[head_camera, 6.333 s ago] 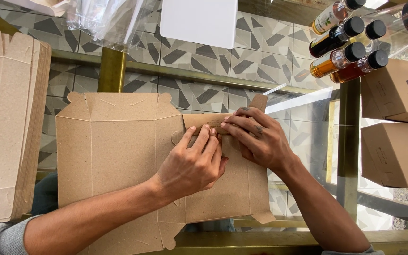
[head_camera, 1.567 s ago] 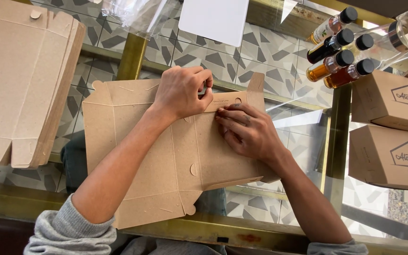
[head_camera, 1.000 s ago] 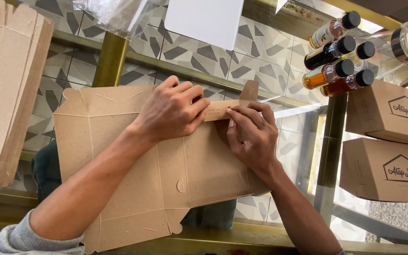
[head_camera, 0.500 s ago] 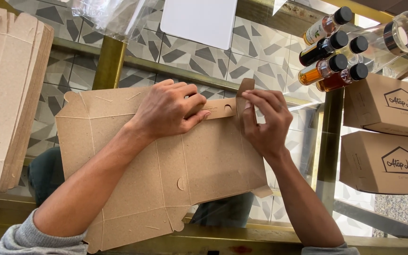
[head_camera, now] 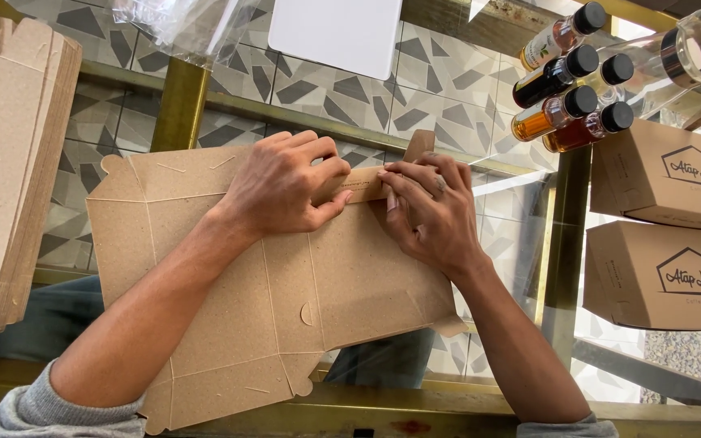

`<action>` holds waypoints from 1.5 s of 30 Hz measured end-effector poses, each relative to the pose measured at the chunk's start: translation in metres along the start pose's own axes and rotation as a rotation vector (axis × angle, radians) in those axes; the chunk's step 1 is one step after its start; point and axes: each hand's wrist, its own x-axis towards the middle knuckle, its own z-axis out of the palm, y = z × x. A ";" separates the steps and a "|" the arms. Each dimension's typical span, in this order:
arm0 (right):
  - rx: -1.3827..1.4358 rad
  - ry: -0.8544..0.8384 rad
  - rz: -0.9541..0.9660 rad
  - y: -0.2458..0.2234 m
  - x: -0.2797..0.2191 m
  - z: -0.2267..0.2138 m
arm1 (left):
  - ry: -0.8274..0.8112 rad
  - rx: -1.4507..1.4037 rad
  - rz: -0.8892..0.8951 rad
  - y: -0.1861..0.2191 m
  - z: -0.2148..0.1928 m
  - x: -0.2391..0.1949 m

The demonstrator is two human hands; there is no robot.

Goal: The person assembles a flat cardboard box by folding its side flaps and securing a small cardboard tab into a slot on the top flap. The person repeats the tab insertion and adjustment several times to ensure it is properly seated.

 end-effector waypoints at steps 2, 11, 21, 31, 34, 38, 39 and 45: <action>-0.044 -0.019 0.020 -0.001 0.000 0.000 | -0.002 -0.005 -0.004 0.000 0.000 0.000; -0.050 0.027 0.095 0.005 -0.002 0.001 | -0.007 -0.038 -0.020 0.000 -0.002 0.000; 0.027 -0.004 0.060 0.003 -0.004 0.004 | -0.003 -0.078 -0.028 0.002 -0.005 0.001; 0.037 0.119 0.084 0.006 -0.005 0.008 | 0.016 -0.088 -0.035 0.002 -0.005 0.001; 0.008 0.149 0.068 0.009 -0.005 0.009 | 0.016 -0.092 -0.040 0.002 -0.006 0.001; 0.006 0.155 0.061 0.007 -0.003 0.008 | 0.021 -0.097 -0.034 0.002 -0.007 0.001; -0.001 0.159 0.060 0.006 -0.003 0.008 | 0.019 -0.097 -0.036 0.002 -0.006 0.001; -0.054 0.163 0.057 0.009 -0.005 0.010 | 0.004 -0.109 -0.045 0.002 -0.009 0.002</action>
